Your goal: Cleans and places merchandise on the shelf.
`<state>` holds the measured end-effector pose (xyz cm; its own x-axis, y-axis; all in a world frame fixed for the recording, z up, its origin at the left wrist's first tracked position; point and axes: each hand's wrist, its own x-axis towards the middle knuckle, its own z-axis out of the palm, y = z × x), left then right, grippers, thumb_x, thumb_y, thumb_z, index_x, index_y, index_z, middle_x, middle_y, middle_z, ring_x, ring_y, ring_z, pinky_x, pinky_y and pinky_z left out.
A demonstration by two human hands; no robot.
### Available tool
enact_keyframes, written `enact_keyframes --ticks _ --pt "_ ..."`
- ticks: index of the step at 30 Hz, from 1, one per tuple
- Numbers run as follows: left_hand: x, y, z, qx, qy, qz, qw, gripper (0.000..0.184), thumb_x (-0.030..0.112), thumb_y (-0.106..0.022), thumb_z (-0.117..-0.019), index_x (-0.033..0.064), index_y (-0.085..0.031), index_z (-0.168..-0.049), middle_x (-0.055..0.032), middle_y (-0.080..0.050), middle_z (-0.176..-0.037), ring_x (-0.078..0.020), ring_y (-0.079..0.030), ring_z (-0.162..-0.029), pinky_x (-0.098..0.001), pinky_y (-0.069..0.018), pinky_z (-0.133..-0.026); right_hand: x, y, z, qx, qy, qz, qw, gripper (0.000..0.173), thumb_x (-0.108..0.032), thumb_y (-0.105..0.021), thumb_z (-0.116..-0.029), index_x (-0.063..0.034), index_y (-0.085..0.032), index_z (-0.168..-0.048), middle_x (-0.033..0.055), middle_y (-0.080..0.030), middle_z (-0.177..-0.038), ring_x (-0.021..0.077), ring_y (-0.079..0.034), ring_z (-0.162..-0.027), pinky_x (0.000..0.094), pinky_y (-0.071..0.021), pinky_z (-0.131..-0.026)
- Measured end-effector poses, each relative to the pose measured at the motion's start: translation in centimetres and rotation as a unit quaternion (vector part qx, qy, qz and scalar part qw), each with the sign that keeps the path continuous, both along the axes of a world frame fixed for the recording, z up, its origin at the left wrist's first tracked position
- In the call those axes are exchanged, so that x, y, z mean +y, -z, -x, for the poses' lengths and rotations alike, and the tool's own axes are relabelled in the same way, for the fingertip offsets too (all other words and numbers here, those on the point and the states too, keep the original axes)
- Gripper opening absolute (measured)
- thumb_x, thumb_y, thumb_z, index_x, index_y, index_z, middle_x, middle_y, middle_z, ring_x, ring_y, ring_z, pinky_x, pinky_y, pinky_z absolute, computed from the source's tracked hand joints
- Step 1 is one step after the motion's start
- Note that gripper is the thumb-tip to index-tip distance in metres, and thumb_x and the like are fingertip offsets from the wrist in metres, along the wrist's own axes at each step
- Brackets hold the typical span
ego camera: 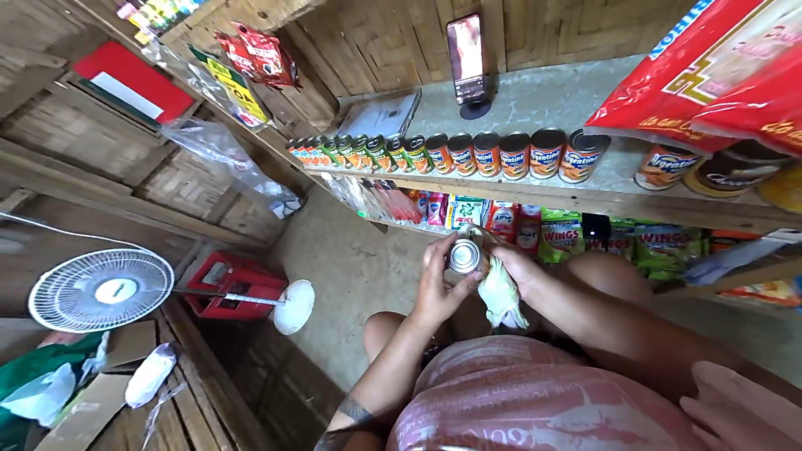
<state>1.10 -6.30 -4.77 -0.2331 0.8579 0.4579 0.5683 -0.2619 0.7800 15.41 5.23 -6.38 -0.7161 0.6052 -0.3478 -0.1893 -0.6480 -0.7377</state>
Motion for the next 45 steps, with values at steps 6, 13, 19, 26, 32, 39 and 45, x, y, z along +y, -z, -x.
enact_keyframes --ticks 6,13,19,26,32,39,45 --pt "0.0 -1.1 1.4 -0.276 -0.097 0.005 0.956 0.066 0.014 -0.067 -0.0933 0.0031 -0.039 -0.152 -0.0127 -0.059 -0.136 -0.0199 -0.067 -0.111 -0.0399 -0.0588 -0.094 0.2 -0.4 -0.1 -0.063 0.047 -0.07 0.994 0.039 -0.021 -0.057 -0.1055 -0.0107 -0.056 -0.143 0.0126 -0.071 -0.11 0.0175 -0.07 -0.094 0.0349 -0.0603 -0.083" --pt "0.5 -1.7 1.2 -0.538 -0.111 0.019 0.835 0.032 0.026 -0.037 -0.111 0.0064 -0.052 -0.13 -0.0125 -0.069 -0.109 -0.0213 -0.071 -0.093 -0.0363 -0.0609 -0.083 -0.2 0.8 0.0 -0.034 0.028 -0.308 0.95 0.023 -0.011 -0.069 -0.0959 -0.0047 -0.069 -0.118 0.0053 -0.071 -0.11 0.0082 -0.067 -0.099 0.0299 -0.0567 -0.091" --pt "0.5 -1.4 1.0 -0.579 -0.095 0.04 0.809 0.037 0.033 -0.034 -0.1119 0.008 -0.056 -0.128 -0.0122 -0.069 -0.114 -0.0207 -0.071 -0.098 -0.0347 -0.0604 -0.085 0.2 1.1 -0.1 -0.058 0.074 -0.366 0.926 0.024 -0.015 -0.073 -0.0936 -0.0076 -0.07 -0.116 0.0032 -0.071 -0.11 0.0081 -0.067 -0.101 0.031 -0.0562 -0.092" --pt "0.4 -0.1 1.0 -0.513 -0.07 0.039 0.854 0.036 0.03 -0.049 -0.1058 0.0072 -0.051 -0.133 -0.0122 -0.068 -0.114 -0.0216 -0.07 -0.1 -0.0383 -0.0593 -0.089 0.1 1.4 0.0 -0.094 0.091 -0.47 0.873 0.022 -0.012 -0.075 -0.0896 -0.001 -0.073 -0.109 0.0128 -0.071 -0.107 0.0177 -0.067 -0.103 0.0361 -0.055 -0.093" --pt "0.6 0.7 0.4 -0.501 -0.1 0.076 0.856 0.034 0.025 -0.037 -0.1106 0.0042 -0.049 -0.135 -0.0125 -0.068 -0.113 -0.0209 -0.07 -0.099 -0.0372 -0.0588 -0.091 0.1 1.4 -0.2 -0.016 0.119 -0.496 0.86 0.021 -0.009 -0.073 -0.0883 -0.0008 -0.072 -0.107 0.0096 -0.069 -0.107 0.0113 -0.065 -0.102 0.0285 -0.0555 -0.092" --pt "0.7 -0.1 1.6 -0.494 -0.127 0.07 0.857 0.035 0.027 -0.034 -0.1115 0.0042 -0.053 -0.128 -0.0123 -0.069 -0.109 -0.0215 -0.07 -0.097 -0.0384 -0.0591 -0.089 0.5 1.3 0.0 -0.14 -0.051 -0.538 0.83 0.025 -0.021 -0.071 -0.0953 -0.0043 -0.074 -0.113 0.0145 -0.07 -0.115 0.0262 -0.066 -0.11 0.0464 -0.0536 -0.099" --pt "0.5 0.1 1.1 -0.469 -0.114 0.087 0.871 0.032 0.024 -0.041 -0.1088 0.0021 -0.053 -0.128 -0.0139 -0.068 -0.109 -0.0213 -0.07 -0.095 -0.0381 -0.06 -0.086 0.7 1.5 -0.1 -0.109 0.087 -0.514 0.846 0.023 -0.015 -0.071 -0.0934 -0.0025 -0.072 -0.112 0.0141 -0.068 -0.113 0.0224 -0.065 -0.108 0.0406 -0.0546 -0.095"
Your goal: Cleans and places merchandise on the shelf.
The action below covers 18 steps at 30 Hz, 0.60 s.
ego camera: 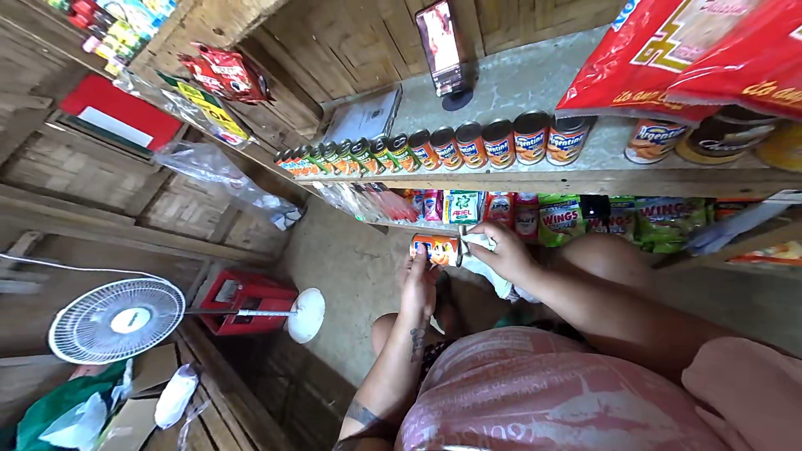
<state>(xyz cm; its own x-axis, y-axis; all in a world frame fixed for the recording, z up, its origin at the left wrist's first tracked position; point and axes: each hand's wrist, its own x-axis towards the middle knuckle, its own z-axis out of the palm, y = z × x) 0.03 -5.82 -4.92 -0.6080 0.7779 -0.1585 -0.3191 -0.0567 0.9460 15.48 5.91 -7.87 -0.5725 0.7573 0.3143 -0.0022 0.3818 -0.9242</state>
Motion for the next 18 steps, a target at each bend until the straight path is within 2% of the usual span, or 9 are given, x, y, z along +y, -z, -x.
enact_keyframes --ticks 2,4,7,10,12,14,16,18 --pt "-0.1 0.1 -0.1 0.004 -0.001 0.006 1.0 0.031 0.022 -0.041 -0.1088 0.001 -0.052 -0.129 -0.0141 -0.068 -0.109 -0.0218 -0.07 -0.096 -0.0386 -0.0598 -0.088 -0.1 0.2 0.1 0.044 -0.005 -0.015 0.999 0.021 -0.014 -0.071 -0.0918 -0.0022 -0.072 -0.11 0.013 -0.068 -0.11 0.0195 -0.065 -0.105 0.0371 -0.0553 -0.093" --pt "0.0 0.1 0.0 0.014 -0.007 0.01 1.0 0.032 0.021 -0.04 -0.1095 -0.0006 -0.051 -0.13 -0.0146 -0.068 -0.11 -0.0223 -0.07 -0.098 -0.0396 -0.0596 -0.089 -0.1 0.4 0.1 0.038 -0.028 -0.01 0.999 0.022 -0.014 -0.072 -0.0917 -0.002 -0.072 -0.109 0.0136 -0.068 -0.11 0.0201 -0.065 -0.106 0.038 -0.0552 -0.093" --pt "0.1 -0.1 0.5 0.047 -0.02 0.001 0.999 0.031 0.016 -0.042 -0.1084 -0.0016 -0.048 -0.133 -0.0169 -0.067 -0.114 -0.0246 -0.07 -0.101 -0.0419 -0.0597 -0.09 0.1 0.2 0.0 -0.048 -0.095 -0.009 0.994 0.024 -0.019 -0.07 -0.0939 -0.0021 -0.072 -0.111 0.0154 -0.068 -0.115 0.0246 -0.064 -0.111 0.0426 -0.0538 -0.097" --pt "0.8 -1.2 0.4 0.109 -0.022 -0.013 0.994 0.039 0.013 -0.046 -0.1057 0.0011 -0.04 -0.143 -0.015 -0.063 -0.12 -0.0232 -0.069 -0.103 -0.0408 -0.0598 -0.09 0.2 -0.5 0.2 -0.166 -0.165 0.006 0.972 0.033 -0.028 -0.064 -0.1001 -0.0041 -0.069 -0.122 0.0182 -0.064 -0.129 0.0301 -0.063 -0.119 0.0486 -0.0503 -0.103" --pt "1.6 -1.9 0.1 0.156 -0.001 -0.03 0.987 0.047 0.01 -0.054 -0.0998 0.004 -0.04 -0.145 -0.0124 -0.063 -0.122 -0.0212 -0.069 -0.104 -0.0402 -0.0601 -0.091 0.4 -0.4 0.6 -0.206 -0.179 0.013 0.962 0.038 -0.032 -0.062 -0.1018 -0.0051 -0.067 -0.128 0.0185 -0.062 -0.133 0.031 -0.062 -0.121 0.0493 -0.0484 -0.106" --pt "2.7 -2.4 -0.6 0.212 0.042 -0.036 0.976 0.06 0.007 -0.066 -0.0892 0.0056 -0.041 -0.144 -0.0105 -0.062 -0.125 -0.0193 -0.067 -0.107 -0.0398 -0.0593 -0.092 0.5 -0.3 0.9 -0.228 -0.186 0.022 0.955 0.042 -0.033 -0.062 -0.1013 -0.0043 -0.066 -0.132 0.0203 -0.061 -0.136 0.0331 -0.059 -0.126 0.0521 -0.0455 -0.109" --pt "4.0 -3.1 -1.8 0.288 0.093 -0.037 0.952 0.071 0.006 -0.076 -0.0793 0.0049 -0.044 -0.142 -0.0085 -0.062 -0.127 -0.0167 -0.066 -0.11 -0.0376 -0.0591 -0.092 0.5 0.0 1.0 -0.234 -0.199 0.016 0.952 0.042 -0.033 -0.063 -0.1006 -0.0073 -0.064 -0.135 0.0195 -0.062 -0.137 0.0334 -0.058 -0.129 0.0544 -0.0442 -0.11" --pt "5.5 -3.5 -3.0 0.37 0.153 -0.058 0.914 0.073 0.008 -0.085 -0.0749 0.0026 -0.048 -0.138 -0.01 -0.058 -0.133 -0.0167 -0.064 -0.115 -0.0378 -0.0597 -0.094 0.2 0.3 0.8 -0.229 -0.205 0.003 0.951 0.045 -0.031 -0.064 -0.1001 -0.0036 -0.062 -0.136 0.0212 -0.06 -0.139 0.0348 -0.056 -0.132 0.0541 -0.0415 -0.113"
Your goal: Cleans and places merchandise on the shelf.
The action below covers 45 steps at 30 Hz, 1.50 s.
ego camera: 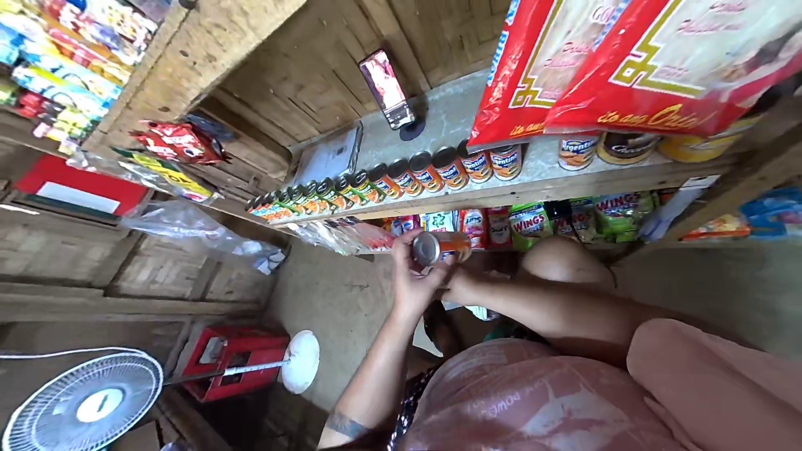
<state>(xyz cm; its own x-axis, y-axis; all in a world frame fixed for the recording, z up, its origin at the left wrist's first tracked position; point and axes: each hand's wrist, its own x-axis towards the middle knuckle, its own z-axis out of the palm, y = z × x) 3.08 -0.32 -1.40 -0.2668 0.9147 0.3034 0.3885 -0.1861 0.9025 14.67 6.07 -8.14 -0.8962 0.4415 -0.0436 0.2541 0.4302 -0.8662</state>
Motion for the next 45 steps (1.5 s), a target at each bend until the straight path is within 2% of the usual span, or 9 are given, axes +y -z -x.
enact_keyframes --ticks 4,8,12,20,24,30,34,37,45 --pt "4.4 -1.5 -2.7 0.217 0.118 -0.068 0.967 0.065 0.017 -0.091 -0.0736 -0.0014 -0.06 -0.128 -0.0169 -0.06 -0.126 -0.0215 -0.061 -0.117 -0.0369 -0.0561 -0.098 -0.5 -5.1 -1.1 -0.163 -0.035 0.018 0.986 0.05 -0.032 -0.057 -0.1052 -0.0049 -0.052 -0.147 0.0169 -0.051 -0.152 0.0323 -0.046 -0.143 0.0526 -0.0332 -0.118" --pt "9.1 -3.1 -5.5 0.357 0.162 -0.056 0.918 0.061 0.024 -0.09 -0.0761 0.0017 -0.065 -0.127 -0.0163 -0.066 -0.126 -0.0306 -0.06 -0.123 -0.0519 -0.0487 -0.107 -0.3 2.3 0.9 0.05 -0.02 -0.039 0.998 0.039 -0.032 -0.069 -0.0959 -0.0034 -0.07 -0.123 0.0216 -0.068 -0.122 0.0378 -0.065 -0.115 0.0594 -0.0504 -0.099" --pt "13.2 -3.4 -8.1 0.421 0.154 -0.074 0.891 0.062 0.036 -0.09 -0.0747 0.0079 -0.069 -0.126 -0.0164 -0.067 -0.127 -0.036 -0.058 -0.127 -0.0657 -0.0289 -0.117 0.1 -1.4 -0.6 -0.021 -0.063 0.028 0.997 0.042 -0.025 -0.065 -0.0999 -0.0035 -0.062 -0.136 0.0245 -0.059 -0.14 0.0393 -0.055 -0.132 0.0579 -0.0406 -0.111" --pt "17.8 -5.6 -11.8 0.53 0.146 0.11 0.828 0.056 0.042 -0.075 -0.0918 0.0033 -0.064 -0.132 -0.0204 -0.07 -0.124 -0.0388 -0.065 -0.12 -0.0612 -0.0474 -0.103 0.6 -1.4 -0.9 -0.014 -0.092 0.034 0.995 0.044 -0.028 -0.065 -0.0998 -0.0048 -0.061 -0.137 0.0244 -0.058 -0.139 0.0402 -0.057 -0.128 0.0604 -0.0428 -0.106" --pt "19.9 -6.0 -12.3 0.548 0.147 0.08 0.82 0.044 0.041 -0.074 -0.092 0.0065 -0.073 -0.118 -0.0183 -0.072 -0.119 -0.0345 -0.067 -0.117 -0.0584 -0.0479 -0.104 0.6 -0.1 -0.2 0.013 -0.098 0.023 0.995 0.04 -0.026 -0.064 -0.1003 -0.0027 -0.063 -0.132 0.0244 -0.061 -0.132 0.0406 -0.06 -0.122 0.062 -0.0455 -0.101" --pt "23.5 -3.9 -10.0 0.643 0.119 0.121 0.747 0.044 0.045 -0.063 -0.0959 0.0121 -0.071 -0.124 -0.0182 -0.069 -0.126 -0.0375 -0.062 -0.123 -0.0656 -0.0433 -0.103 0.5 -0.8 -1.0 0.014 -0.104 0.029 0.994 0.038 -0.024 -0.064 -0.1002 -0.0028 -0.064 -0.132 0.0248 -0.06 -0.134 0.0408 -0.058 -0.124 0.0614 -0.0445 -0.102" --pt "21.9 -6.8 -12.5 0.587 0.154 0.193 0.771 0.049 0.042 -0.065 -0.0975 0.0072 -0.066 -0.132 -0.0183 -0.065 -0.134 -0.0333 -0.057 -0.132 -0.0571 -0.0389 -0.112 0.5 -0.4 -0.8 0.015 -0.111 0.016 0.994 0.037 -0.025 -0.064 -0.1006 -0.0026 -0.064 -0.13 0.024 -0.062 -0.131 0.0398 -0.06 -0.122 0.0601 -0.0457 -0.101" --pt "21.1 -6.8 -13.5 0.518 0.212 0.096 0.823 0.051 0.047 -0.072 -0.0925 0.0094 -0.07 -0.127 -0.0129 -0.07 -0.126 -0.0243 -0.063 -0.125 -0.0476 -0.0442 -0.111 0.5 -0.2 -0.4 0.012 -0.119 0.0 0.993 0.035 -0.026 -0.064 -0.1008 -0.0029 -0.065 -0.127 0.0235 -0.063 -0.125 0.0397 -0.061 -0.117 0.0597 -0.0476 -0.097" --pt "20.7 -4.6 -15.8 0.556 0.139 0.032 0.819 0.048 0.049 -0.068 -0.0939 0.0107 -0.073 -0.122 -0.0161 -0.071 -0.123 -0.0334 -0.065 -0.122 -0.0563 -0.0458 -0.107 0.4 -1.9 -1.9 -0.005 -0.135 -0.037 0.99 0.045 -0.027 -0.061 -0.1022 0.003 -0.058 -0.136 0.0297 -0.058 -0.137 0.0453 -0.056 -0.128 0.0632 -0.0429 -0.103"
